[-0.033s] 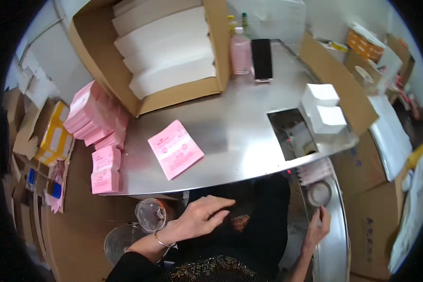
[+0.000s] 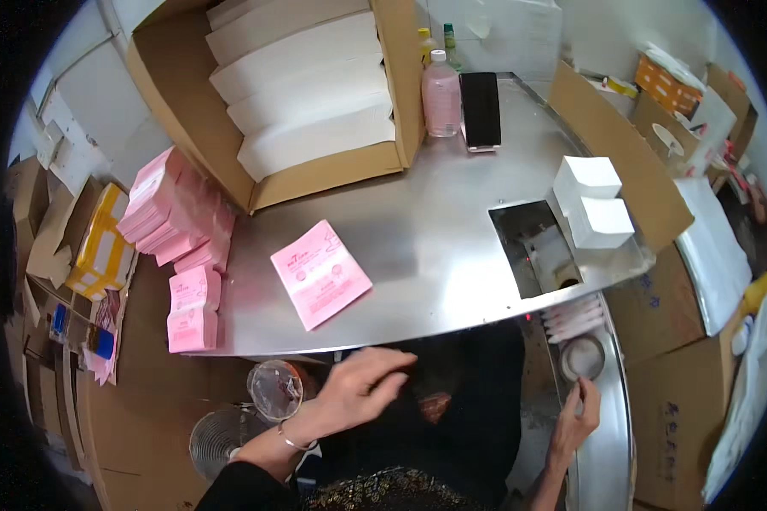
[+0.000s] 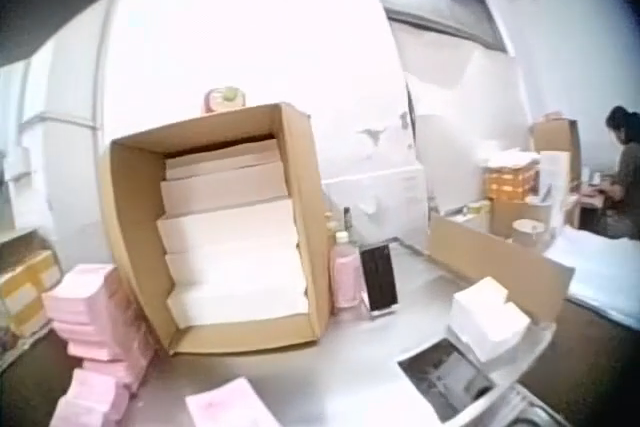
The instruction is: Packaging pink packets into white boxes using a mechanical sealer or dispenser.
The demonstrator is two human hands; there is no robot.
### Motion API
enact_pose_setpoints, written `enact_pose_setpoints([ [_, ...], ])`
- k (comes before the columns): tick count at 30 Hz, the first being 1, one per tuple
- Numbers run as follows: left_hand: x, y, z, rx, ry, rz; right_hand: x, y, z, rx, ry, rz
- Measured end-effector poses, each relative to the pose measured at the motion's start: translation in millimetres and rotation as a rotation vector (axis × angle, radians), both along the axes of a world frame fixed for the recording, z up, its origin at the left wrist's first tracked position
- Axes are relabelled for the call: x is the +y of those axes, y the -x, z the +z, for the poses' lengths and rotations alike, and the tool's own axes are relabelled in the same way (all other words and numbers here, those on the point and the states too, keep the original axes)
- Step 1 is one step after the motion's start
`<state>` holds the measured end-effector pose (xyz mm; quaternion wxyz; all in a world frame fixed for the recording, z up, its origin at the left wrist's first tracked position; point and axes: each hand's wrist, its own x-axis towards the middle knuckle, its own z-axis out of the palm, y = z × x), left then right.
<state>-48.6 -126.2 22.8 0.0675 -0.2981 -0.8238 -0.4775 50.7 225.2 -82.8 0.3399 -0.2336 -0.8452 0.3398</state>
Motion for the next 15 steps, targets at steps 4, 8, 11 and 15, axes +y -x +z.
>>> enact_pose_setpoints([
  [4, -37, 44, -5, 0.326, 0.411, 0.557, -15, 64, 44, 0.035, -0.119, 0.208],
  [8, -67, 60, -30, 0.058, 0.890, 0.796, -27, 173, 75, 0.153, -0.188, 0.406],
  [11, -60, 68, -34, 0.029, 0.866, 0.770, -17, 232, 85, -0.311, -0.275, 0.751],
  [15, -54, 72, -34, 0.049, 0.803, 0.732, 12, 257, 53, -0.952, -0.718, 0.794],
])
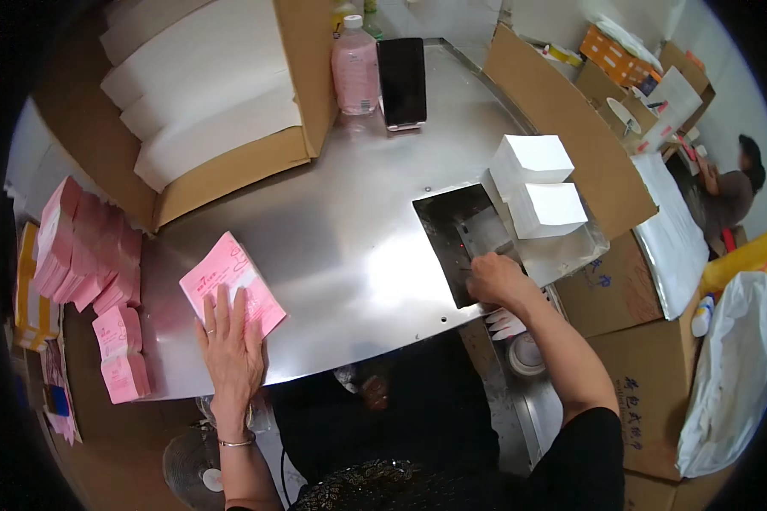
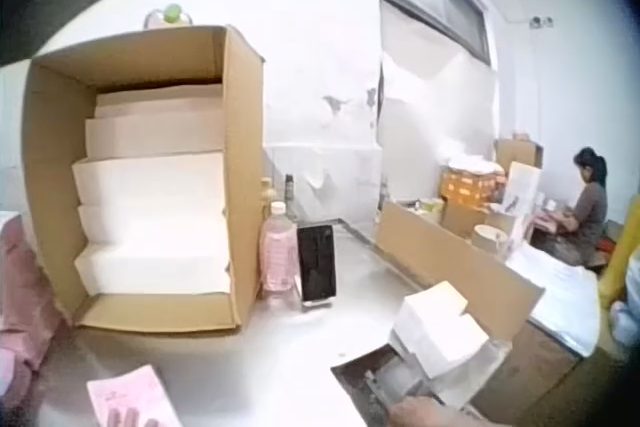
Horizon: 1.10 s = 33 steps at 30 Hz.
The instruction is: Packaging pink packets into white boxes using a mechanical sealer or dispenser.
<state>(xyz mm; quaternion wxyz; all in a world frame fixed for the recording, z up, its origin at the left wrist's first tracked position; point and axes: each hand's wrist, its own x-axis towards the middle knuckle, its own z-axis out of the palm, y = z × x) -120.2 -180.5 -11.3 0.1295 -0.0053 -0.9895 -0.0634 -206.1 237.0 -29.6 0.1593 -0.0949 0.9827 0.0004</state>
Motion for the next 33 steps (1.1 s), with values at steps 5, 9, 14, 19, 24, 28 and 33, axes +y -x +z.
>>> enact_pose_setpoints([
  [5, -3, -1, -5, 0.049, -0.016, -0.020, 1, 12, 2, -0.187, -0.139, 0.077],
  [9, -15, -6, -1, 0.035, -0.142, -0.012, -24, -17, 47, 0.210, 0.298, -0.001],
  [14, -19, -1, 15, 0.150, -0.261, 0.035, 6, -18, 75, 1.174, 0.080, -0.103],
  [19, -25, 14, 1, 0.138, -0.222, -0.010, 43, 4, 47, 0.947, 0.045, -0.292],
  [24, -16, 19, 24, 0.287, -0.209, -0.150, 44, 9, 58, 0.884, 0.048, -0.317],
  [28, 66, 16, 22, 0.203, -0.400, -0.444, 48, 1, 56, 0.890, 0.146, -0.300],
  [33, 117, 20, -3, 0.121, -0.445, -0.552, 46, -1, 44, 1.080, 0.180, -0.247],
])
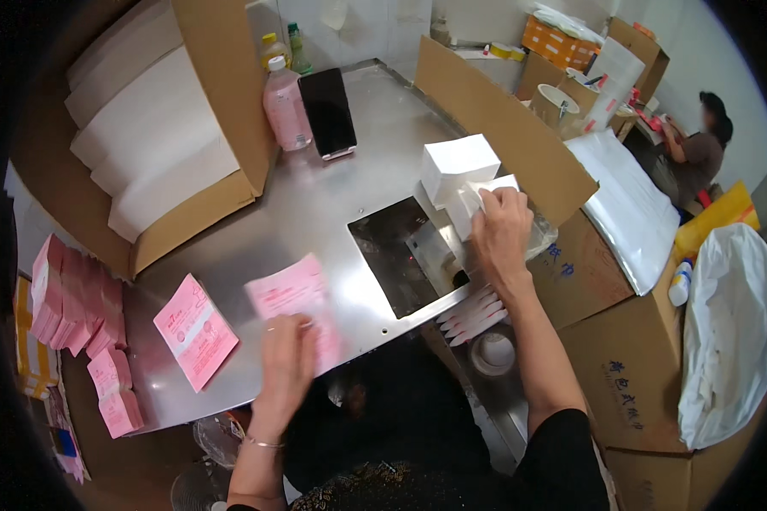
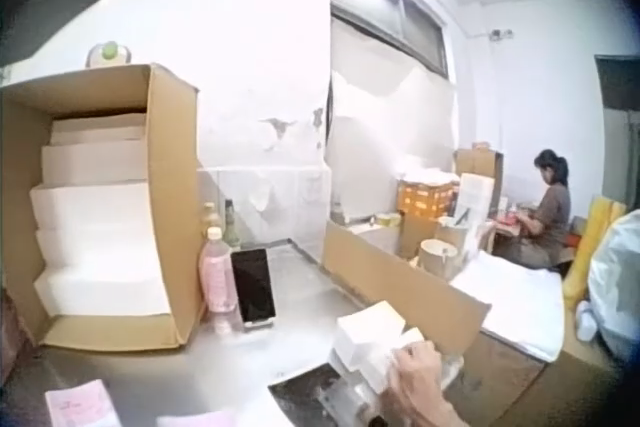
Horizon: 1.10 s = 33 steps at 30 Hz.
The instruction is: Packaging pink packets into white boxes using a mechanical sealer or dispenser.
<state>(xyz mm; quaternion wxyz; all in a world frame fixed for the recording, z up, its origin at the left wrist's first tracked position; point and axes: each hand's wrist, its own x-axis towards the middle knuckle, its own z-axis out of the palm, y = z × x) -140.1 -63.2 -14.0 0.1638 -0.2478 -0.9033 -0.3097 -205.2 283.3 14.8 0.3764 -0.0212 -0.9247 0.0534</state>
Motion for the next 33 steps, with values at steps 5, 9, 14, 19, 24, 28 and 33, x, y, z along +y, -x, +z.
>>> enact_pose_setpoints([
  [5, 25, 0, 6, 0.058, -0.009, -0.148, -108, -52, -9, -0.020, -0.097, 0.651],
  [9, 6, -1, 5, -0.024, 0.142, 0.080, -156, -79, -38, -0.049, -0.042, 0.879],
  [14, 36, 4, 12, 0.064, 0.129, 0.140, -182, -31, -19, -0.433, -0.202, 0.672],
  [19, 13, 0, 7, 0.104, 0.333, 0.192, -100, -28, 8, 0.015, 0.057, 0.500],
  [24, 33, -6, 24, -0.040, 0.346, 0.221, -16, -3, 3, -0.039, -0.124, -0.070],
  [28, 23, 6, 27, 0.124, 0.329, 0.138, -3, 1, 3, -0.186, 0.020, -0.085],
  [33, 26, 2, 29, -0.075, 0.340, 0.083, 11, -3, -7, -0.053, 0.071, 0.031],
])
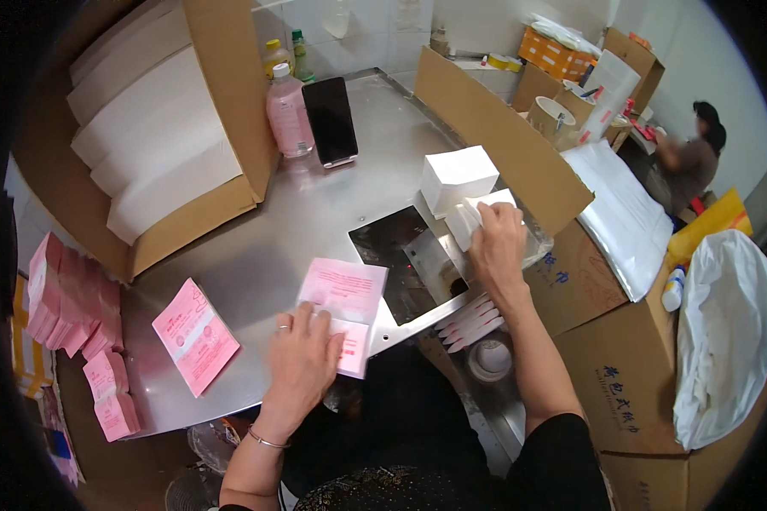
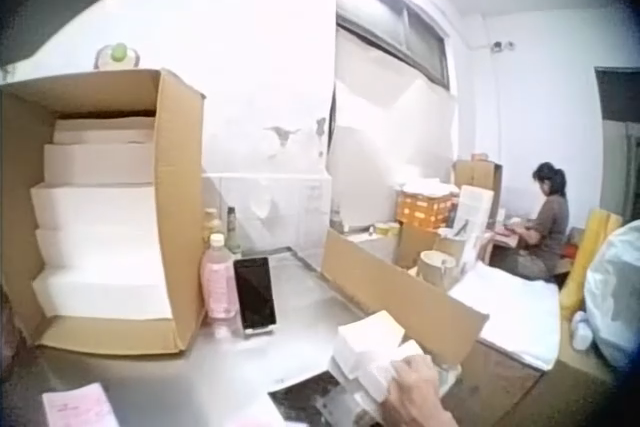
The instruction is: Packaging pink packets into white boxes using a mechanical sealer or dispenser.
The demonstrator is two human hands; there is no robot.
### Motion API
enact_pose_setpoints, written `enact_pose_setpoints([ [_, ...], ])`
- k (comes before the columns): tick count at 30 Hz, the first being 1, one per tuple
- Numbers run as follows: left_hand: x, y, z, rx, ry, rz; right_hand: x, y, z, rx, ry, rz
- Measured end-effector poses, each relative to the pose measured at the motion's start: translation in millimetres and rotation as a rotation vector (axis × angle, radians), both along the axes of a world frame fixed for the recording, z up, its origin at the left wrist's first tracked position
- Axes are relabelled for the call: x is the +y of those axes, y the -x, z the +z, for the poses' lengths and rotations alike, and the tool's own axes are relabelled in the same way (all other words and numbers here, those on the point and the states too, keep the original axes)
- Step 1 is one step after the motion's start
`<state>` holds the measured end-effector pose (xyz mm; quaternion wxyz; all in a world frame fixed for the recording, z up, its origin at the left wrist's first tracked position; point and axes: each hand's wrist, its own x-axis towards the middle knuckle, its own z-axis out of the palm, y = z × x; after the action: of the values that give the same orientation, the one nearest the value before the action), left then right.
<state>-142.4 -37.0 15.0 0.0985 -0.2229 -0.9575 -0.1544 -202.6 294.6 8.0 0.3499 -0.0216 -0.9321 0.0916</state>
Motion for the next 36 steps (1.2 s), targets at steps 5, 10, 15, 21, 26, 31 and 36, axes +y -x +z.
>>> enact_pose_setpoints([
  [5, -1, -6, -5, -0.078, -0.146, -0.155, -68, -24, -4, 0.127, -0.070, 0.370],
  [10, -9, 0, 0, 0.014, -0.203, -0.098, -159, -78, -25, -0.072, -0.144, 0.865],
  [15, 2, -12, 12, -0.056, -0.216, -0.135, -150, 17, -43, -0.322, -0.100, 0.493],
  [21, -42, -22, -1, -0.069, -0.373, -0.229, -90, 7, -40, -0.677, -0.048, 0.300],
  [26, -122, -28, 8, 0.276, -0.354, 0.299, -67, -16, 7, 0.023, -0.143, 0.106],
  [31, -164, -10, -6, 0.155, 0.006, 0.513, -20, 0, 0, -0.054, -0.247, -0.118],
  [36, -142, -15, 16, 0.092, -0.172, 0.335, -14, 0, 5, -0.004, -0.069, -0.068],
])
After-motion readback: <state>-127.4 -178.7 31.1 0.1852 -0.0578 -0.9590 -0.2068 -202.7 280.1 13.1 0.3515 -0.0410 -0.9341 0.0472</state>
